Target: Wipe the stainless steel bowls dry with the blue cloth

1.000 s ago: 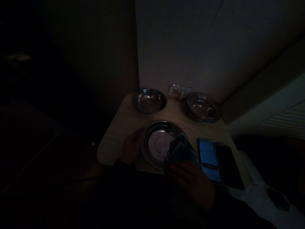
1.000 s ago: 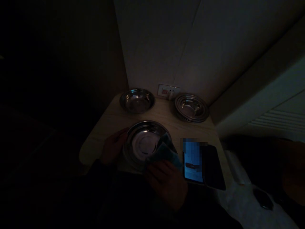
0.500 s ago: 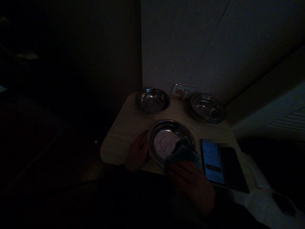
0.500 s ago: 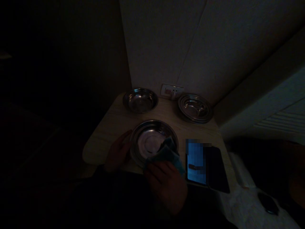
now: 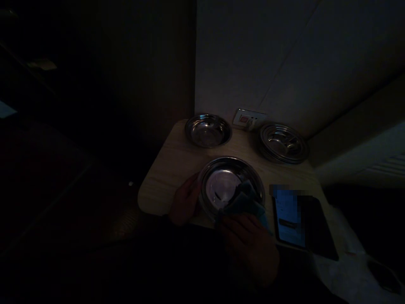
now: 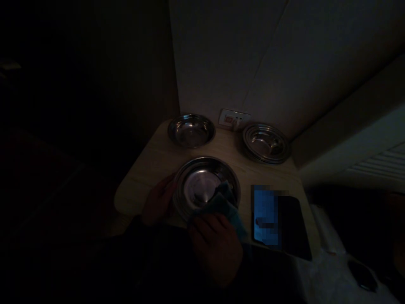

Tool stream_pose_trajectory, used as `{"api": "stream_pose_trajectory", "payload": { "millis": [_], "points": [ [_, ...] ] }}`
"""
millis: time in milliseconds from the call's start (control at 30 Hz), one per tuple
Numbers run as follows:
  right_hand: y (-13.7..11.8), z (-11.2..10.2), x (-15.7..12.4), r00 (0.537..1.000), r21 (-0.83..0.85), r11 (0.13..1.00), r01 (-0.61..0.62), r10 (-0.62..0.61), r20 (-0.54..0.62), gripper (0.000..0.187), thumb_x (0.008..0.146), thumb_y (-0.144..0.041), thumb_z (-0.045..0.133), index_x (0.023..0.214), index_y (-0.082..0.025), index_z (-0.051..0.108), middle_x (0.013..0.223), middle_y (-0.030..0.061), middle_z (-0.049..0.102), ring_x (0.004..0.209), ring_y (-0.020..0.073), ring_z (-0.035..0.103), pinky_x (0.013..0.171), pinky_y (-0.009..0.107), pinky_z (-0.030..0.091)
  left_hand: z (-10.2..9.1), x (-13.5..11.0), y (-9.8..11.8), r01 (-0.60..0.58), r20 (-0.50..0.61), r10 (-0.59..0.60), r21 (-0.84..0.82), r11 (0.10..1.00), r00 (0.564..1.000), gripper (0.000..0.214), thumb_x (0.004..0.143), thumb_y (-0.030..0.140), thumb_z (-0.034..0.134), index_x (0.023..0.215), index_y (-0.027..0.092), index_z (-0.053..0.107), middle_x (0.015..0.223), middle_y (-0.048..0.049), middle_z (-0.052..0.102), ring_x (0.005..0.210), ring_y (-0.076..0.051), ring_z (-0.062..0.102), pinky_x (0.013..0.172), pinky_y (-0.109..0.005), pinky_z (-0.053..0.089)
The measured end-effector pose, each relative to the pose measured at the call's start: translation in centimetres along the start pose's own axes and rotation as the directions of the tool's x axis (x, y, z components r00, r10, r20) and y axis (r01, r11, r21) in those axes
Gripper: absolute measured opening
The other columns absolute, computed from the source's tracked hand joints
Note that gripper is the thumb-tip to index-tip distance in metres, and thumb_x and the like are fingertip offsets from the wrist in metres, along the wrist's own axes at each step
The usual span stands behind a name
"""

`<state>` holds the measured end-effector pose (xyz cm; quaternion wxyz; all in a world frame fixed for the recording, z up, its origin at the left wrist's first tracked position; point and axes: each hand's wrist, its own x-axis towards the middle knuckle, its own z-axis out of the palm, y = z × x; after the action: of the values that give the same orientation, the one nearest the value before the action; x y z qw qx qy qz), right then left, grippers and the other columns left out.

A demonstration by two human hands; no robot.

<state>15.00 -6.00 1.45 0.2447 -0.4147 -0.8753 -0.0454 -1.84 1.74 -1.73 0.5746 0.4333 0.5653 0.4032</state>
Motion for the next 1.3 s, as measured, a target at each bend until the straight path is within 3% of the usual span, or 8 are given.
{"api": "stream_pose_trajectory", "payload": {
  "millis": [133, 233, 333, 400, 633, 800, 1100, 1300],
  "points": [
    [-0.5, 0.7, 0.9, 1.0, -0.021, 1.0, -0.023, 0.023, -0.004, 0.022, 0.088, -0.015, 0.044, 0.094, -0.016, 0.065, 0.093, 0.0056, 0.07, 0.083, 0.0182, 0.058, 0.074, 0.034, 0.041, -0.1, 0.3, -0.5, -0.03, -0.029, 0.032, 0.037, 0.999, 0.999, 0.054, 0.079, 0.045, 0.048, 0.127, 0.019, 0.048, 0.052, 0.0026, 0.061, 0.037, -0.011, 0.048, 0.039, -0.023, 0.041],
    [-1.0, 1.8, 2.6, 1.0, -0.011, 1.0, -0.019, 0.019, -0.009, 0.02, 0.087, -0.016, 0.046, 0.093, -0.016, 0.065, 0.091, 0.0045, 0.069, 0.081, 0.0187, 0.057, 0.073, 0.035, 0.04, -0.3, 0.5, -0.6, -0.073, -0.029, 0.075, 0.075, 0.995, 0.997, 0.053, 0.08, 0.041, 0.047, 0.129, 0.021, 0.046, 0.078, -0.0022, 0.071, 0.063, -0.017, 0.064, 0.06, -0.028, 0.052],
    [-1.3, 2.9, 4.1, 0.999, -0.007, 0.999, -0.037, 0.037, 0.021, 0.018, 0.087, -0.018, 0.048, 0.093, -0.016, 0.065, 0.089, 0.0054, 0.068, 0.08, 0.019, 0.057, 0.071, 0.035, 0.041, -0.4, 0.8, -0.4, -0.204, -0.059, 0.211, 0.097, 0.974, 0.976, 0.044, 0.08, 0.032, 0.047, 0.121, 0.017, 0.053, 0.116, -0.0055, 0.063, 0.106, -0.019, 0.057, 0.091, -0.029, 0.045],
    [-1.2, 2.9, 4.2, 0.999, -0.015, 0.999, -0.036, 0.037, 0.033, 0.018, 0.087, -0.018, 0.048, 0.093, -0.015, 0.065, 0.087, 0.0061, 0.068, 0.079, 0.0189, 0.056, 0.068, 0.034, 0.04, -0.3, 0.9, -0.3, -0.248, -0.077, 0.256, 0.105, 0.963, 0.964, 0.042, 0.08, 0.029, 0.046, 0.119, 0.015, 0.055, 0.125, -0.006, 0.057, 0.116, -0.018, 0.05, 0.099, -0.03, 0.038],
    [-0.4, 1.3, 2.0, 0.999, -0.033, 0.998, 0.048, -0.048, 0.004, 0.025, 0.091, -0.014, 0.04, 0.093, -0.012, 0.065, 0.089, 0.0064, 0.068, 0.08, 0.0195, 0.055, 0.07, 0.035, 0.04, -0.2, 0.5, -0.5, -0.095, -0.059, 0.098, 0.056, 0.994, 0.993, 0.05, 0.082, 0.04, 0.045, 0.128, 0.021, 0.046, 0.094, -0.0043, 0.07, 0.07, -0.018, 0.065, 0.061, -0.031, 0.053],
    [-1.2, 2.9, 3.9, 1.0, -0.021, 1.0, 0.005, -0.005, -0.008, 0.019, 0.088, -0.015, 0.046, 0.088, -0.014, 0.065, 0.085, 0.0054, 0.068, 0.077, 0.0188, 0.056, 0.07, 0.035, 0.041, -0.4, 0.9, -0.3, -0.23, -0.096, 0.242, 0.124, 0.965, 0.965, 0.043, 0.08, 0.03, 0.047, 0.119, 0.015, 0.055, 0.121, -0.0069, 0.06, 0.111, -0.021, 0.054, 0.096, -0.034, 0.042],
    [0.6, 0.1, 0.7, 0.994, -0.063, 0.992, 0.106, -0.104, 0.028, 0.026, 0.091, -0.014, 0.039, 0.096, -0.014, 0.064, 0.092, 0.0068, 0.069, 0.084, 0.0189, 0.058, 0.076, 0.036, 0.042, 0.0, 0.9, -0.6, -0.168, -0.083, 0.167, -0.004, 0.986, 0.982, 0.046, 0.08, 0.04, 0.05, 0.122, 0.021, 0.054, 0.114, -0.005, 0.064, 0.104, -0.022, 0.059, 0.083, -0.033, 0.051],
    [-0.6, 2.1, 2.4, 0.995, 0.01, 0.996, 0.085, -0.084, -0.054, 0.02, 0.089, -0.014, 0.045, 0.088, -0.013, 0.065, 0.088, 0.0066, 0.069, 0.081, 0.018, 0.058, 0.076, 0.034, 0.043, -0.3, 1.1, -0.5, -0.242, -0.055, 0.246, 0.074, 0.967, 0.968, 0.042, 0.082, 0.036, 0.047, 0.118, 0.016, 0.056, 0.121, -0.0056, 0.06, 0.114, -0.02, 0.053, 0.098, -0.033, 0.04]
  ]
}}
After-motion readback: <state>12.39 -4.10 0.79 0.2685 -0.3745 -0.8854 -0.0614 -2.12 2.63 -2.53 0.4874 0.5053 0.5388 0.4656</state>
